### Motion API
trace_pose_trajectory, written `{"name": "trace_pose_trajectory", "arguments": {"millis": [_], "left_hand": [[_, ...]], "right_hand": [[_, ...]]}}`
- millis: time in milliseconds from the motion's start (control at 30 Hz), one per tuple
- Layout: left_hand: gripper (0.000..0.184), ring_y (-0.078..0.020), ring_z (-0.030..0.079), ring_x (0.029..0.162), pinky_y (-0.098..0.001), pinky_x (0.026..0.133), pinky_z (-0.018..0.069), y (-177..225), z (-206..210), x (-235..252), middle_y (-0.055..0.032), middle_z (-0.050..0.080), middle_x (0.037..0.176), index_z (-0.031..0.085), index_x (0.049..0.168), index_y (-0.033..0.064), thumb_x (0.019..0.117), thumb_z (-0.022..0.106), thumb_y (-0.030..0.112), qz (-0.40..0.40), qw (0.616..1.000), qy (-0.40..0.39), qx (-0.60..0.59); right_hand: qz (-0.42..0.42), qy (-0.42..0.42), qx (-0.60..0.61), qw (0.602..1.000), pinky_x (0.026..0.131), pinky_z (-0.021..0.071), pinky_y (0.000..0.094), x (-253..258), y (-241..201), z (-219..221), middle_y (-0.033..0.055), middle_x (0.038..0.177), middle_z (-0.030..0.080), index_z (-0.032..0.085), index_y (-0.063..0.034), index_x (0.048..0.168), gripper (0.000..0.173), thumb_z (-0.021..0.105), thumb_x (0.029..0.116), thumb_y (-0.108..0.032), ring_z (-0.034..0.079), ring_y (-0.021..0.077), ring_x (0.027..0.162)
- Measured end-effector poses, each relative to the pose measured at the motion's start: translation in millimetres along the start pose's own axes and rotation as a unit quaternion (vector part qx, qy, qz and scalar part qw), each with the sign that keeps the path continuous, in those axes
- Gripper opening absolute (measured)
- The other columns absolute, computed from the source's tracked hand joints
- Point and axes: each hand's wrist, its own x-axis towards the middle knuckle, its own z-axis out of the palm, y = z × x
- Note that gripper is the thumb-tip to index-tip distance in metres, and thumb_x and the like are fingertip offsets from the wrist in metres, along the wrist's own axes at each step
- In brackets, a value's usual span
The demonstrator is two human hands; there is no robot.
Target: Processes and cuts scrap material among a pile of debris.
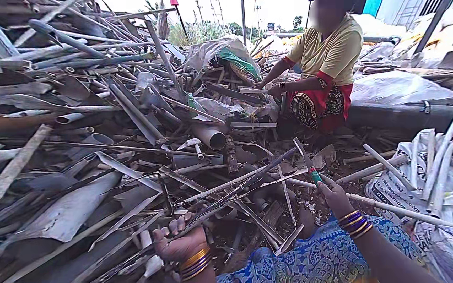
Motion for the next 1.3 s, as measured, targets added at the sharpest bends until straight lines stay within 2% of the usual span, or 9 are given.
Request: {"name": "trace_pose_trajectory", "arguments": {"millis": [200,300,400,533,700,833,1000,1167,1300], "left_hand": [[0.062,-0.0100,0.046,0.039,-0.0260,0.048,0.0489,10,-5,9,0.0050,0.042,0.043,0.044,0.056,0.0163,0.1102,0.016,0.031,0.029,0.997,-0.054,-0.041],[0.063,-0.0099,0.046,0.039,-0.0257,0.048,0.0487,21,-4,13,0.0053,0.041,0.044,0.044,0.058,0.0162,0.1110,0.014,0.033,0.045,0.996,-0.060,-0.039],[0.063,-0.0097,0.046,0.039,-0.0257,0.048,0.0487,24,-2,8,0.0048,0.041,0.044,0.044,0.058,0.0150,0.1106,0.013,0.032,0.046,0.993,-0.081,-0.068],[0.061,-0.0098,0.048,0.040,-0.0258,0.048,0.0498,20,-7,9,0.0051,0.042,0.044,0.044,0.057,0.0163,0.1097,0.015,0.027,0.040,0.995,-0.073,-0.052],[0.051,-0.0108,0.049,0.041,-0.0269,0.051,0.0503,27,-8,12,0.0029,0.043,0.045,0.046,0.056,0.0127,0.1016,0.025,0.018,0.051,0.983,-0.154,-0.083],[0.044,-0.0113,0.051,0.043,-0.0274,0.051,0.0508,22,-14,14,0.0013,0.046,0.046,0.049,0.058,0.0105,0.0990,0.034,0.015,0.045,0.973,-0.203,-0.097],[0.043,-0.0118,0.054,0.044,-0.0277,0.053,0.0523,31,-12,15,0.0007,0.048,0.047,0.051,0.057,0.0084,0.0988,0.044,0.016,0.037,0.961,-0.243,-0.126],[0.037,-0.0119,0.057,0.047,-0.0281,0.055,0.0539,30,-17,18,0.0005,0.053,0.050,0.056,0.060,0.0082,0.0960,0.053,0.015,0.032,0.955,-0.269,-0.118],[0.034,-0.0120,0.056,0.046,-0.0287,0.054,0.0537,28,-14,17,-0.0002,0.050,0.048,0.054,0.060,0.0080,0.0941,0.051,0.012,0.031,0.961,-0.251,-0.114]], "right_hand": [[-0.031,-0.181,-0.085,0.979,0.054,0.0450,0.0251,-43,21,50,0.0048,0.083,0.062,0.042,-0.0036,0.154,0.050,0.048,0.1059,-0.017,0.050,0.0070,0.056],[0.015,-0.101,-0.085,0.991,0.061,0.0478,0.0305,-29,34,47,0.0107,0.090,0.064,0.042,-0.0048,0.155,0.047,0.045,0.1094,-0.018,0.053,0.0123,0.062],[0.111,0.009,-0.008,0.994,0.046,0.0371,0.0265,-12,30,48,0.0058,0.076,0.055,0.047,-0.0076,0.151,0.042,0.045,0.1117,-0.022,0.044,0.0104,0.050],[0.049,-0.183,0.010,0.982,0.047,0.0388,0.0220,-46,30,56,0.0008,0.074,0.055,0.045,-0.0043,0.152,0.045,0.047,0.1080,-0.015,0.044,0.0052,0.050],[0.188,-0.003,0.077,0.979,0.041,0.0304,0.0223,-25,22,59,0.0031,0.073,0.052,0.044,-0.0096,0.151,0.041,0.041,0.1128,-0.026,0.038,0.0072,0.046],[0.106,-0.226,0.048,0.967,0.042,0.0350,0.0195,-74,14,69,-0.0014,0.071,0.050,0.043,-0.0047,0.152,0.044,0.044,0.1097,-0.015,0.040,0.0034,0.046],[0.171,-0.043,0.065,0.982,0.043,0.0343,0.0239,-41,31,73,0.0030,0.074,0.053,0.043,-0.0097,0.152,0.042,0.042,0.1126,-0.025,0.041,0.0083,0.047],[0.045,-0.230,0.013,0.972,0.048,0.0396,0.0209,-78,25,84,0.0014,0.079,0.056,0.044,-0.0034,0.152,0.045,0.045,0.1087,-0.015,0.045,0.0041,0.052],[-0.001,-0.244,-0.011,0.970,0.053,0.0424,0.0212,-72,33,83,0.0011,0.079,0.058,0.043,-0.0023,0.152,0.047,0.045,0.1075,-0.016,0.047,0.0037,0.055]]}}
